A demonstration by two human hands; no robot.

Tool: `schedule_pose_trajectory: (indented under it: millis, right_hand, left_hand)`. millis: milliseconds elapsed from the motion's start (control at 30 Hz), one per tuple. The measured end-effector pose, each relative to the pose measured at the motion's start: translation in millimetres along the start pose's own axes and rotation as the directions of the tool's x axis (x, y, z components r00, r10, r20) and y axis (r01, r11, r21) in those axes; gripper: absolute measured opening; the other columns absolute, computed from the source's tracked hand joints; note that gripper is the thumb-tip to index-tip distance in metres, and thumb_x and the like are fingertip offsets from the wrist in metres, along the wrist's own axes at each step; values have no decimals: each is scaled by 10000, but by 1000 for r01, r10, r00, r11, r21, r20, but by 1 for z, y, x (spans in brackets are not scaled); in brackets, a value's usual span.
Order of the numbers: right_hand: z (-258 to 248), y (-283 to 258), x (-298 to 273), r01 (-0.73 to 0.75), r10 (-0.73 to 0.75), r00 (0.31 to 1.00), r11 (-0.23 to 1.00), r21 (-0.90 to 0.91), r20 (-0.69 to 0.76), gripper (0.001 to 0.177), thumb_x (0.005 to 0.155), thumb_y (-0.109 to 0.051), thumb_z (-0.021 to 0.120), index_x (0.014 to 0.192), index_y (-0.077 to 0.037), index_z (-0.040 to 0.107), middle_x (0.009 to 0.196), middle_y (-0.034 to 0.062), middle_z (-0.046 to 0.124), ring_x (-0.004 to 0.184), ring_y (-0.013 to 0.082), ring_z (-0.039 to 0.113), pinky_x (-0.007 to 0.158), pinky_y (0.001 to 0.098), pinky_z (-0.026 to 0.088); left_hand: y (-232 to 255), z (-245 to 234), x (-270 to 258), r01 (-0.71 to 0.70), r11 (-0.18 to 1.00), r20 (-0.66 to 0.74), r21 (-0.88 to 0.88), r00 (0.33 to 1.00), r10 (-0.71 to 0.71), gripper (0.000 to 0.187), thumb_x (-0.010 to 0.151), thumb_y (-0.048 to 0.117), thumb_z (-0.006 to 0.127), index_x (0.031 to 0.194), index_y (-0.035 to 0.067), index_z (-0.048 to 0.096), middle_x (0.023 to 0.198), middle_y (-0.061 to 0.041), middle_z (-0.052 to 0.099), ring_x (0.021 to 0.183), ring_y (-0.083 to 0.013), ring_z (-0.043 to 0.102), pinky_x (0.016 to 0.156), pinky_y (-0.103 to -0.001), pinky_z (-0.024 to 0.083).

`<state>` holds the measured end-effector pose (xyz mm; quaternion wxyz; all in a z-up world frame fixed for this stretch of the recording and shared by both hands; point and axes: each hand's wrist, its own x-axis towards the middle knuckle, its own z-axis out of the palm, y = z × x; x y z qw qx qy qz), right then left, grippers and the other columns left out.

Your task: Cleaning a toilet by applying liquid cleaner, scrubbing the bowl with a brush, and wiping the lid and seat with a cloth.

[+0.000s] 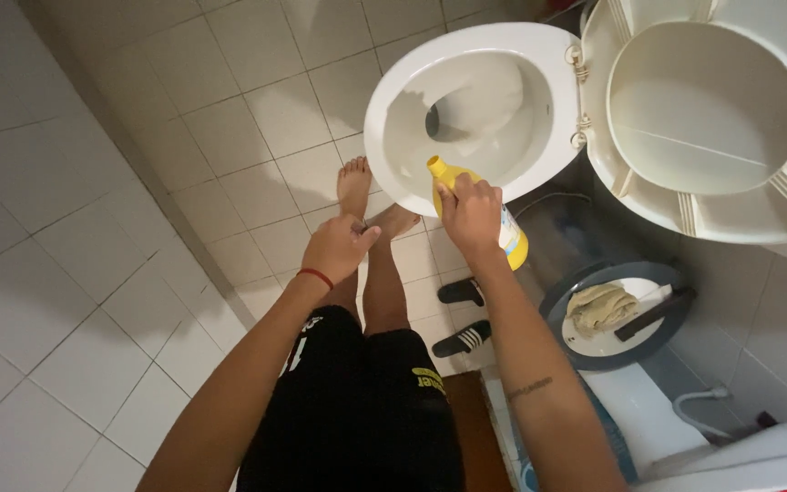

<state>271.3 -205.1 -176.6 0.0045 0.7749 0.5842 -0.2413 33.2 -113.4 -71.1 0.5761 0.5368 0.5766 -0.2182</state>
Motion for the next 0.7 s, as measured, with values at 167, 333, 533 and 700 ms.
schedule_pose_trajectory:
  millis: [167,333,533,700]
  right_hand:
    - [-7,-4,9,6,-6,1000,1000,-8,-9,373,1086,-427,544,872,-123,575,682,42,586,704,247,680,798,400,496]
    - [-9,-5,14,-36,35,999,999,-18,-42,400,1083,-460,543,910,-107,618,690,64,614,700,252,693,776,392,497]
    - [-3,12,25,-94,91,994,994,-52,-67,400,1092,-461,531,933,-103,614,713,62,636,702,264,701,751,401,503]
    - [-7,18,31,-105,97,989,992,-68,-114,419,1091,-473,539,939,-88,606,706,81,634,712,290,711,749,415,508]
  left_hand:
    - [-3,2,0,2,1000,8,-13,1000,-2,617,987,496,537,1254,-45,664,1172,-252,709,1159,-427,669,982,-511,547]
    - [-8,4,1,2,1000,8,-19,1000,-2,629,987,507,537,1291,-31,649,1146,-235,720,1130,-394,691,952,-487,566]
    - [-20,11,12,-8,1000,63,6,998,8,677,984,544,500,1309,-35,634,1168,-249,715,1150,-413,684,969,-500,556]
    - [-24,16,16,-11,1000,47,-6,999,12,692,967,580,503,1297,-11,645,1045,-199,725,1044,-375,718,879,-462,579]
